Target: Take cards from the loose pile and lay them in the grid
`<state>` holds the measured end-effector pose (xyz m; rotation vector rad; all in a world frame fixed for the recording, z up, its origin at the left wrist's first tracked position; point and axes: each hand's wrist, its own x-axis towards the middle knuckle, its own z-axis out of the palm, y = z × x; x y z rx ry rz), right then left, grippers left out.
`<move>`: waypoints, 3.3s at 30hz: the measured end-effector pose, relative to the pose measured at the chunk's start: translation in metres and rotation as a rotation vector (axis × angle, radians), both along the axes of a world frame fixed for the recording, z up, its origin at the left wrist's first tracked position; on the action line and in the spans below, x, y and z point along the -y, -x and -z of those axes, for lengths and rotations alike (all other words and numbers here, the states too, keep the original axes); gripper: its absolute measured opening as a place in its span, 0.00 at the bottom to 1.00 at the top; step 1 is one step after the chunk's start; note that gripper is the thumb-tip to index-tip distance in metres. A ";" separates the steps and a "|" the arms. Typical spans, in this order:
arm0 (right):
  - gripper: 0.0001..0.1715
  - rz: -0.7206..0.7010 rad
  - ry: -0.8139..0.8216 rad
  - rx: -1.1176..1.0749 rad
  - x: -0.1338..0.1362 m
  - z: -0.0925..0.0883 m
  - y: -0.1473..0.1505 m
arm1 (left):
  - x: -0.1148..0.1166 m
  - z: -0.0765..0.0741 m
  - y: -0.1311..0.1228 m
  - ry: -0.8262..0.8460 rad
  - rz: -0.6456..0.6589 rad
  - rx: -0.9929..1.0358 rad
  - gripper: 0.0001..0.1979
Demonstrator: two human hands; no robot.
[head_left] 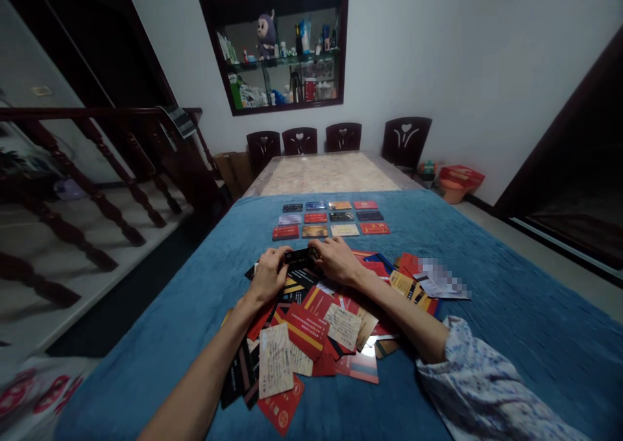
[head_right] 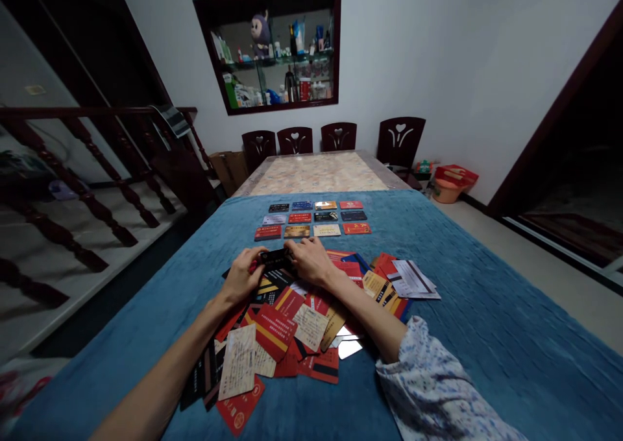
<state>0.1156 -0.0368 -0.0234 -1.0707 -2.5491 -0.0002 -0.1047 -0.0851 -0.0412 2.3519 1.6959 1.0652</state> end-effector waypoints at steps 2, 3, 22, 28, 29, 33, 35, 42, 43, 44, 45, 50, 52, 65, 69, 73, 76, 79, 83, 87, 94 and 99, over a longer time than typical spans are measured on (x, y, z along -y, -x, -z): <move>0.24 0.012 0.017 0.011 0.002 -0.002 0.002 | 0.000 0.001 0.000 0.008 -0.006 -0.021 0.19; 0.25 0.019 0.027 0.013 0.003 -0.003 0.002 | 0.000 0.001 -0.001 0.010 -0.009 -0.031 0.20; 0.33 0.015 0.041 -0.039 0.001 -0.005 0.001 | -0.004 -0.002 -0.001 -0.015 -0.026 0.023 0.22; 0.31 0.029 0.001 0.042 -0.001 -0.013 -0.005 | -0.002 -0.005 -0.002 0.010 0.016 -0.103 0.29; 0.31 0.030 -0.006 0.051 -0.001 -0.014 -0.006 | -0.002 -0.007 -0.003 0.013 0.012 -0.126 0.29; 0.32 0.009 -0.025 0.079 -0.006 -0.022 -0.012 | -0.001 -0.017 -0.010 0.033 -0.021 -0.206 0.27; 0.33 -0.019 -0.023 0.103 -0.008 -0.027 -0.018 | -0.002 -0.023 -0.015 0.045 -0.044 -0.241 0.26; 0.31 -0.055 -0.012 0.202 -0.017 -0.048 -0.040 | -0.011 -0.049 -0.034 0.130 0.013 -0.375 0.25; 0.31 -0.052 -0.008 0.219 -0.018 -0.051 -0.043 | -0.014 -0.052 -0.038 0.143 0.013 -0.390 0.25; 0.31 -0.048 -0.005 0.233 -0.019 -0.054 -0.046 | -0.016 -0.054 -0.042 0.154 0.015 -0.403 0.25; 0.31 -0.045 -0.003 0.246 -0.020 -0.056 -0.049 | -0.019 -0.056 -0.046 0.160 0.017 -0.416 0.25; 0.28 -0.002 0.006 0.277 -0.031 -0.061 -0.065 | -0.037 -0.065 -0.066 0.181 0.044 -0.467 0.25; 0.27 0.014 0.018 0.274 -0.038 -0.060 -0.071 | -0.046 -0.068 -0.074 0.198 0.055 -0.486 0.27; 0.26 0.156 0.075 0.309 -0.091 -0.052 -0.090 | -0.111 -0.066 -0.107 0.250 0.040 -0.523 0.24; 0.25 0.161 0.071 0.333 -0.111 -0.047 -0.091 | -0.128 -0.063 -0.111 0.262 0.033 -0.521 0.24; 0.25 0.188 0.081 0.355 -0.127 -0.044 -0.091 | -0.144 -0.060 -0.114 0.282 0.031 -0.531 0.24; 0.25 0.206 0.088 0.380 -0.137 -0.043 -0.091 | -0.156 -0.059 -0.117 0.297 0.037 -0.548 0.23; 0.25 0.214 0.087 0.399 -0.148 -0.041 -0.091 | -0.167 -0.057 -0.121 0.303 0.042 -0.562 0.23; 0.24 0.229 0.085 0.421 -0.160 -0.038 -0.091 | -0.179 -0.053 -0.125 0.315 0.034 -0.578 0.24; 0.24 0.241 0.093 0.427 -0.170 -0.035 -0.090 | -0.189 -0.051 -0.127 0.330 0.028 -0.589 0.26; 0.22 0.248 0.115 0.472 -0.184 -0.029 -0.087 | -0.204 -0.049 -0.132 0.376 0.012 -0.628 0.24; 0.26 0.271 0.142 0.496 -0.192 -0.024 -0.085 | -0.211 -0.045 -0.133 0.413 -0.007 -0.649 0.23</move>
